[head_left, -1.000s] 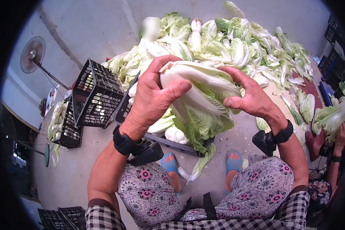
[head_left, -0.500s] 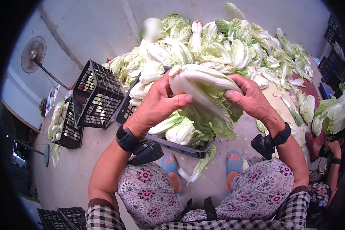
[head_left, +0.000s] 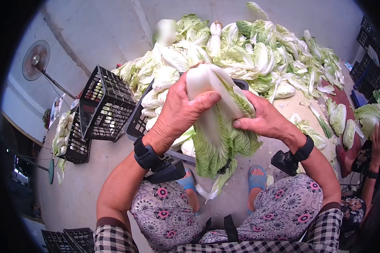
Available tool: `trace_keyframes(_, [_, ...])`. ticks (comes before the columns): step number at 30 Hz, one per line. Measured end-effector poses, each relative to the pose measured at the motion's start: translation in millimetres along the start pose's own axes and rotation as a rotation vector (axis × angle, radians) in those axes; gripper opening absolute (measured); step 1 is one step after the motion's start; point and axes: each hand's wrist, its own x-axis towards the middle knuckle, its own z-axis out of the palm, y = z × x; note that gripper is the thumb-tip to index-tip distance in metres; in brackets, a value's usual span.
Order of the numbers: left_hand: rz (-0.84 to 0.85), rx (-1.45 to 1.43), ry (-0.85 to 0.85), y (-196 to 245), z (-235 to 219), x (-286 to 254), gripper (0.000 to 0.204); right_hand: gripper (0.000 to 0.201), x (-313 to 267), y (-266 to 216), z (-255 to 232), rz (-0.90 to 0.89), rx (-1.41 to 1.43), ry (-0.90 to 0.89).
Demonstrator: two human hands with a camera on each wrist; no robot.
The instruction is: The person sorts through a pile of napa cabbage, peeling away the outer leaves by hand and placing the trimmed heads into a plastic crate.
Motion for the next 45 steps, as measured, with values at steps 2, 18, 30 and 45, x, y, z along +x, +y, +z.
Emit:
trace_keyframes(2, [-0.017,0.030,-0.024,5.0,-3.9,-1.0,0.069,0.060,-2.8,-9.3,-1.9,-0.010,0.019,0.065])
trace_keyframes(18, [-0.117,-0.074,-0.067,1.9,1.5,3.2,0.069,0.083,-3.0,9.0,-6.9,0.069,0.173,0.232])
trace_keyframes(30, [-0.189,-0.153,-0.038,-22.9,-37.1,0.5,0.038,0.053,-56.1,94.1,-97.1,0.095,0.712,1.026])
trace_keyframes(45, [-0.236,-0.205,-0.067,-36.0,-49.2,7.8,0.036,0.077,-185.0,203.1,-178.2,0.620,-0.192,1.370])
